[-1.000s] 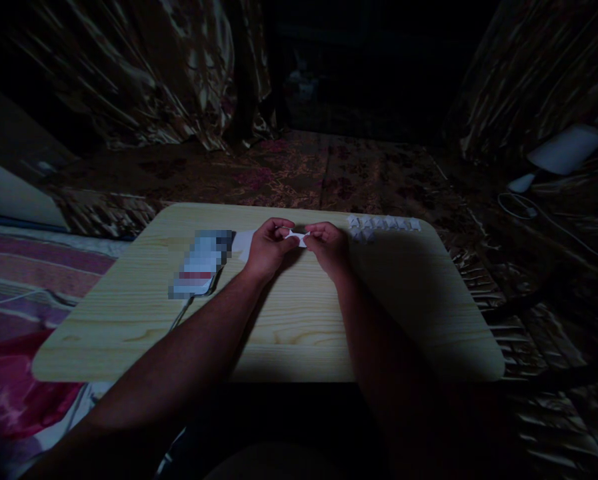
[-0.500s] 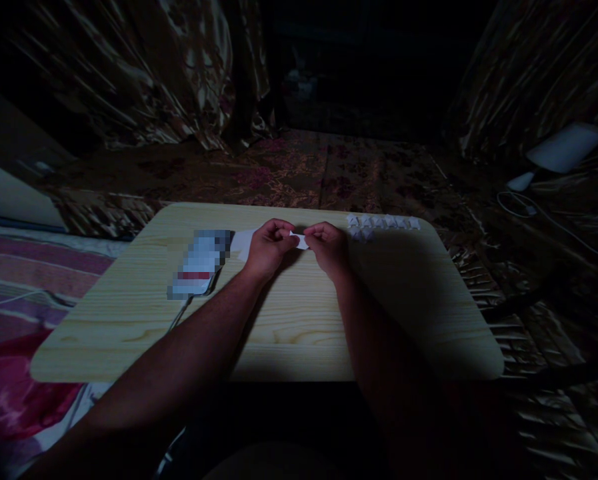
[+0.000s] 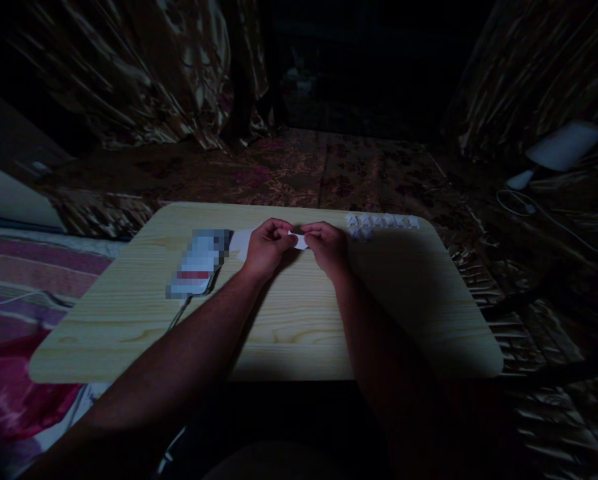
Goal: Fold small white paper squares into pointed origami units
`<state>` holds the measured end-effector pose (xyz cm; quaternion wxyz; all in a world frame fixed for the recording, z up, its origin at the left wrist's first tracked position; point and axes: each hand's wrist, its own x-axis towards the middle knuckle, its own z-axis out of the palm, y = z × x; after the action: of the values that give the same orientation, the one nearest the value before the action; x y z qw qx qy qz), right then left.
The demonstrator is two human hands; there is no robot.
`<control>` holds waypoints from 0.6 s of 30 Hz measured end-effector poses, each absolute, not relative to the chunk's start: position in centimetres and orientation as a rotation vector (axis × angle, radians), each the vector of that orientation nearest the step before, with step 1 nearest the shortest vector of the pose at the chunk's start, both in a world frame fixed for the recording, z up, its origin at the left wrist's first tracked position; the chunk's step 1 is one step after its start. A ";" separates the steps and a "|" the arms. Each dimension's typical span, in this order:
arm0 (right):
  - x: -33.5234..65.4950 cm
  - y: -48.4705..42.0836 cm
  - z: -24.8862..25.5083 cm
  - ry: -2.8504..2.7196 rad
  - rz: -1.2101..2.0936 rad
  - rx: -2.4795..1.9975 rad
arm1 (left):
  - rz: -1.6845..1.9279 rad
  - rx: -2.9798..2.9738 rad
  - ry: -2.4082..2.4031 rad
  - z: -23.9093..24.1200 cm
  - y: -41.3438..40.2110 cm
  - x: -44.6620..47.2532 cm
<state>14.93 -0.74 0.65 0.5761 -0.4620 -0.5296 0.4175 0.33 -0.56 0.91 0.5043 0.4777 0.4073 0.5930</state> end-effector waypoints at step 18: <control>14.9 -0.7 0.8 -1.241 1.022 -1.089 | 1.439 1.153 0.966 0.8 -0.5 0.4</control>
<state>14.94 -0.72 0.79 0.5643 -0.4630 -0.5276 0.4345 0.37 -0.50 0.83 0.5057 0.4778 0.4004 0.5964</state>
